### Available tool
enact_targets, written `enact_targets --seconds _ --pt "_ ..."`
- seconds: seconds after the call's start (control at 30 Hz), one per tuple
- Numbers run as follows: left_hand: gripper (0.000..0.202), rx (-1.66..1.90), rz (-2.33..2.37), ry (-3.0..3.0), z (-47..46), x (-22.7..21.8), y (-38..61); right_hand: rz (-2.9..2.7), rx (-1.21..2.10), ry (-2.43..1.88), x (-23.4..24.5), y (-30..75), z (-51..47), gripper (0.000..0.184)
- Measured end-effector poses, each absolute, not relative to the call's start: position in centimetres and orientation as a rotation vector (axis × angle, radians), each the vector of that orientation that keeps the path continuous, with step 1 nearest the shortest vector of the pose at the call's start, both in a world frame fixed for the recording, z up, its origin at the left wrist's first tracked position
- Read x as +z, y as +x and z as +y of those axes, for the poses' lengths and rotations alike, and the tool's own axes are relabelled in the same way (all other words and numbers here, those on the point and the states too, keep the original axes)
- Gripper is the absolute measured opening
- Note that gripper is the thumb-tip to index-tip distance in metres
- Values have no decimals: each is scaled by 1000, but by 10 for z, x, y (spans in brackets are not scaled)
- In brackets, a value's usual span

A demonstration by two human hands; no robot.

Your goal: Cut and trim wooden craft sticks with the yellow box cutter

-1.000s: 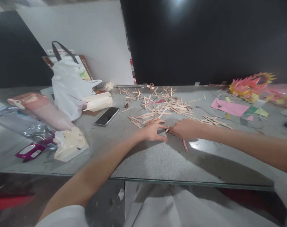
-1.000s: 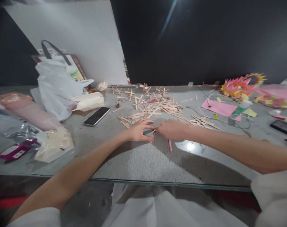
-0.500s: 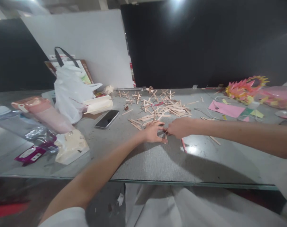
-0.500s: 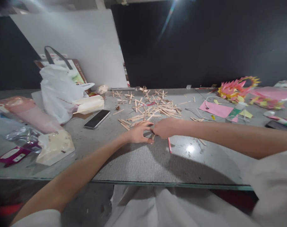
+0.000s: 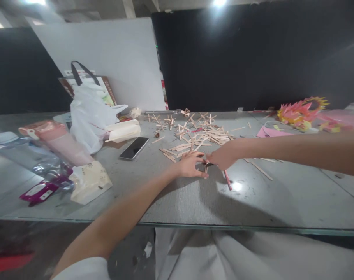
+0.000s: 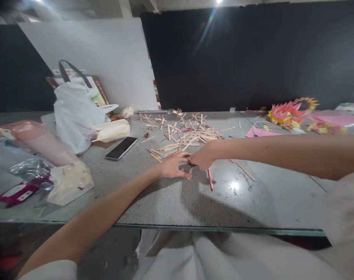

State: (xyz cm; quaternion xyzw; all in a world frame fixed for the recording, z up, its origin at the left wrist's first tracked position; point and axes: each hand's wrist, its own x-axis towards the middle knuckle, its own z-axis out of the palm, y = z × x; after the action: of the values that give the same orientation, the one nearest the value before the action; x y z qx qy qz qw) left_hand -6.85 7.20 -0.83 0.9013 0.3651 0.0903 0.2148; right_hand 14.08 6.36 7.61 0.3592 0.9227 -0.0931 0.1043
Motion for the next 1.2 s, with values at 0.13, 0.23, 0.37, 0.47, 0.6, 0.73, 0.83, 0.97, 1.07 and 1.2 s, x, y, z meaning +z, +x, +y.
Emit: enact_targets --seconds 0.13,0.23,0.37,0.47,0.6,0.73,0.83,0.97,1.07,1.2 --pt "70 227 1049 2476 71 -6 -68 2443 -399 928 92 138 70 11" --pt "72 216 1048 2466 70 -4 -68 2345 -424 930 104 138 72 20" --pt "71 207 1037 2474 69 -2 -68 2253 -518 961 111 146 75 20" --pt "71 206 1048 2477 69 -2 -67 2244 -570 1030 109 154 73 21" --pt "68 199 1057 2478 68 -2 -67 2336 -571 1055 101 164 64 21" --pt "67 190 1070 2472 67 -2 -67 2401 -587 1072 92 170 56 20" --pt "65 190 1073 2472 67 -2 -68 2399 -546 1077 87 172 54 26" --pt "66 171 1075 2466 68 -1 -68 2361 -417 1040 86 168 51 25" --pt "66 168 1077 2462 69 -1 -67 2377 -341 1003 88 160 51 27" --pt "66 190 1069 2480 70 -2 -67 2390 -341 958 89 152 58 26"
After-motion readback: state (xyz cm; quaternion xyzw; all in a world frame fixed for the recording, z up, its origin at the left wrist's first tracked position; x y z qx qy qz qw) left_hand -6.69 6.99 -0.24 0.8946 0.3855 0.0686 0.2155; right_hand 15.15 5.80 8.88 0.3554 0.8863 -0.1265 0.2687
